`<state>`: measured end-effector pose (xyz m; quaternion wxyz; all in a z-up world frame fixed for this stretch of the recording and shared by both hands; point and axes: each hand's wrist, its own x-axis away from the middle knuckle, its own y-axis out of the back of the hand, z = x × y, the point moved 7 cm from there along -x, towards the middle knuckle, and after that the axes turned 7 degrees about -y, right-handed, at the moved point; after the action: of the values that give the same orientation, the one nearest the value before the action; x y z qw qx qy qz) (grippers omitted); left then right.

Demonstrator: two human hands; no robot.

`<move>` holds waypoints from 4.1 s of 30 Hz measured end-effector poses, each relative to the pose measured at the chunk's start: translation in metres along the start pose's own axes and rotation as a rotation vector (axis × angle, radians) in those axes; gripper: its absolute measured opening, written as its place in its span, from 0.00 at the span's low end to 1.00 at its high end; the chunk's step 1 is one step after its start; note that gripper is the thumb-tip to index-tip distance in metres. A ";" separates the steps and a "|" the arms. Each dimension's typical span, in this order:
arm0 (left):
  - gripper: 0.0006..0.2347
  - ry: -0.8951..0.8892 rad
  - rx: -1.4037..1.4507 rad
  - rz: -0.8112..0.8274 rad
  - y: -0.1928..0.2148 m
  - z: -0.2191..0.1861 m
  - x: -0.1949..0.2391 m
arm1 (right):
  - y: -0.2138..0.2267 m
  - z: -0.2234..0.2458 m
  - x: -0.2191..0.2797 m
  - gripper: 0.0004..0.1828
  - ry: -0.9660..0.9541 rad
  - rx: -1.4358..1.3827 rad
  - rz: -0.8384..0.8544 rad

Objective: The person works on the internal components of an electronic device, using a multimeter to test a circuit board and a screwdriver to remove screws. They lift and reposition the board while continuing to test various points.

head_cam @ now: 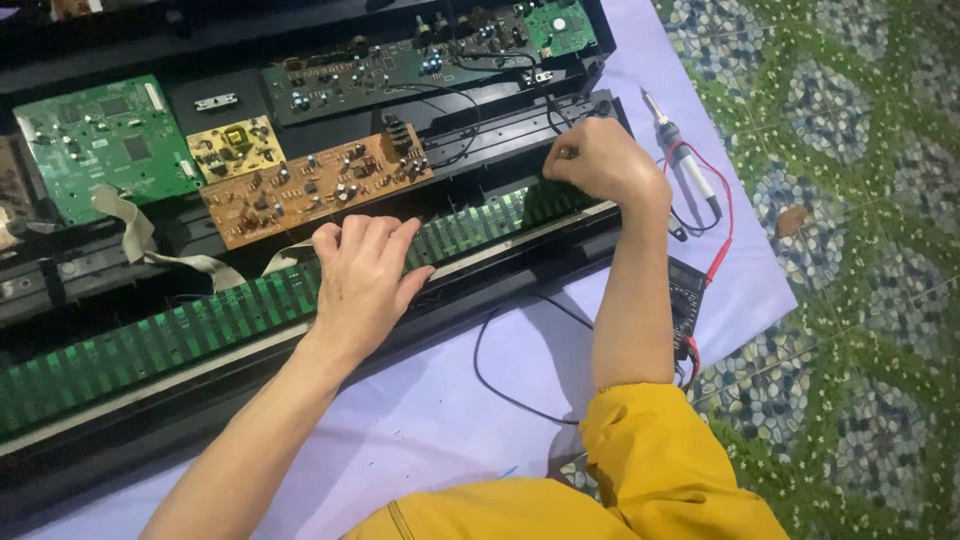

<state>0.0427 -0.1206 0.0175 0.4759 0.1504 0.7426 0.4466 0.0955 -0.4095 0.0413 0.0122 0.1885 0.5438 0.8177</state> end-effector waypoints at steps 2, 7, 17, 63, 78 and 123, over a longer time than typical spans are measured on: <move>0.24 0.004 0.000 0.007 -0.001 0.001 0.001 | 0.001 -0.001 0.000 0.07 -0.014 0.004 -0.001; 0.25 0.006 -0.012 0.020 -0.001 0.000 0.000 | 0.003 -0.001 -0.002 0.07 -0.054 -0.019 -0.005; 0.24 0.006 -0.018 0.003 0.007 -0.001 -0.003 | 0.023 0.008 0.011 0.11 0.033 -0.076 -0.046; 0.27 -0.014 -0.032 0.195 0.026 0.014 0.000 | 0.061 0.068 0.089 0.16 0.382 -0.447 -0.161; 0.23 0.013 0.053 0.085 0.008 0.013 0.006 | 0.048 0.081 0.087 0.13 0.378 -0.444 -0.018; 0.22 0.032 0.061 0.094 0.008 0.013 0.006 | 0.014 0.082 0.069 0.06 0.612 -0.695 -0.213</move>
<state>0.0489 -0.1050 0.0186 0.4379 0.1924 0.7555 0.4477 0.0601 -0.3266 0.1017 -0.0026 -0.1332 0.2331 0.9633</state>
